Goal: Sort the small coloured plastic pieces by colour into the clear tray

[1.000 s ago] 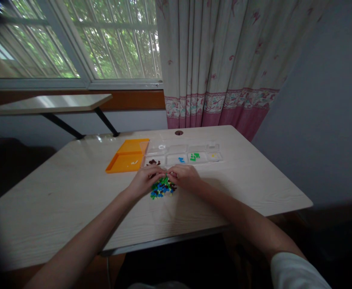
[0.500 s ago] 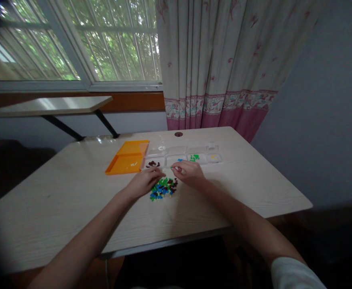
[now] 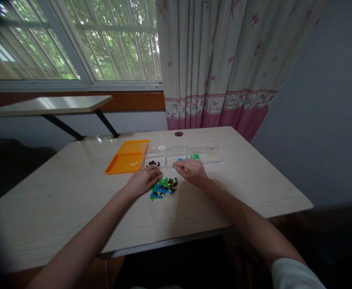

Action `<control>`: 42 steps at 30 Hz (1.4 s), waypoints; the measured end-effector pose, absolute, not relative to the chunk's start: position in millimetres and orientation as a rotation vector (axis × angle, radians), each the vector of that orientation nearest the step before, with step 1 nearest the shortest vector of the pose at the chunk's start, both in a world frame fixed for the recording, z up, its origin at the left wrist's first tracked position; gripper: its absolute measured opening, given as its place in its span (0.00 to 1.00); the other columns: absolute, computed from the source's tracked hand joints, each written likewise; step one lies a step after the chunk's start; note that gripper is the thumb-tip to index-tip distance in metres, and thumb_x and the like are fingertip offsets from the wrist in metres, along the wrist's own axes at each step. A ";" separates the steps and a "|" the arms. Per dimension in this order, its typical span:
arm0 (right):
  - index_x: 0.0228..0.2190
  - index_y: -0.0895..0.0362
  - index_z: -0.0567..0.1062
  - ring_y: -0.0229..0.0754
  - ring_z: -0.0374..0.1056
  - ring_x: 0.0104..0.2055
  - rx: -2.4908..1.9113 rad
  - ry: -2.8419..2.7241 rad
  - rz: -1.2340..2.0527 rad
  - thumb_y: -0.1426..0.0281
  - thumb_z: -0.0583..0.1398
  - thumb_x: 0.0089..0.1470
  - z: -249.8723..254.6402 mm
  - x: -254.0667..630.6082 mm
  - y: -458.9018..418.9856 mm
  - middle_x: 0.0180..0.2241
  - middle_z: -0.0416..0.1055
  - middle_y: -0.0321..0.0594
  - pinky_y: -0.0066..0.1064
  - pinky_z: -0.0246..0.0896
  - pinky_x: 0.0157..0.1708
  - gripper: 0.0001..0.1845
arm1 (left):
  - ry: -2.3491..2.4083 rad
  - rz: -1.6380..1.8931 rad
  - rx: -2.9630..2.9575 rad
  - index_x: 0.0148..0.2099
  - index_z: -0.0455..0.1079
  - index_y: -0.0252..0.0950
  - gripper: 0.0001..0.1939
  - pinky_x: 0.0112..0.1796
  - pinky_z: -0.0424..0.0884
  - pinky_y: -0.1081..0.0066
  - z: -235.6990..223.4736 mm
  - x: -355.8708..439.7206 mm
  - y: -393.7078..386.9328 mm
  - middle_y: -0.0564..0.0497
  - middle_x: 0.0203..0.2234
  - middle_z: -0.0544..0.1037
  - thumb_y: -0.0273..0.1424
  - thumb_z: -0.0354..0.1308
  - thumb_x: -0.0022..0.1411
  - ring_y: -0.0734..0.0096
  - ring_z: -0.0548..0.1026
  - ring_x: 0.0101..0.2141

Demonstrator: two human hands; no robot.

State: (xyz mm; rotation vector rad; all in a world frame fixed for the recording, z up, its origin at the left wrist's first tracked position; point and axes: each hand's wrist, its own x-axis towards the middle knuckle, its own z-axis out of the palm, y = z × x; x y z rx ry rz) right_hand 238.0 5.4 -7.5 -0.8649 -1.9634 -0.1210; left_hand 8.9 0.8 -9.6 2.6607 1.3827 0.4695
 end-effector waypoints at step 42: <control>0.35 0.54 0.75 0.34 0.71 0.32 -0.960 -2.222 0.005 0.67 0.56 0.53 -26.1 221.2 2.2 0.33 0.76 0.35 0.23 0.61 0.33 0.09 | 1.058 0.901 2.114 0.35 0.66 0.32 0.09 0.31 0.65 0.73 -13.8 25.5 0.0 0.49 0.28 0.71 0.32 0.47 0.61 0.72 0.68 0.30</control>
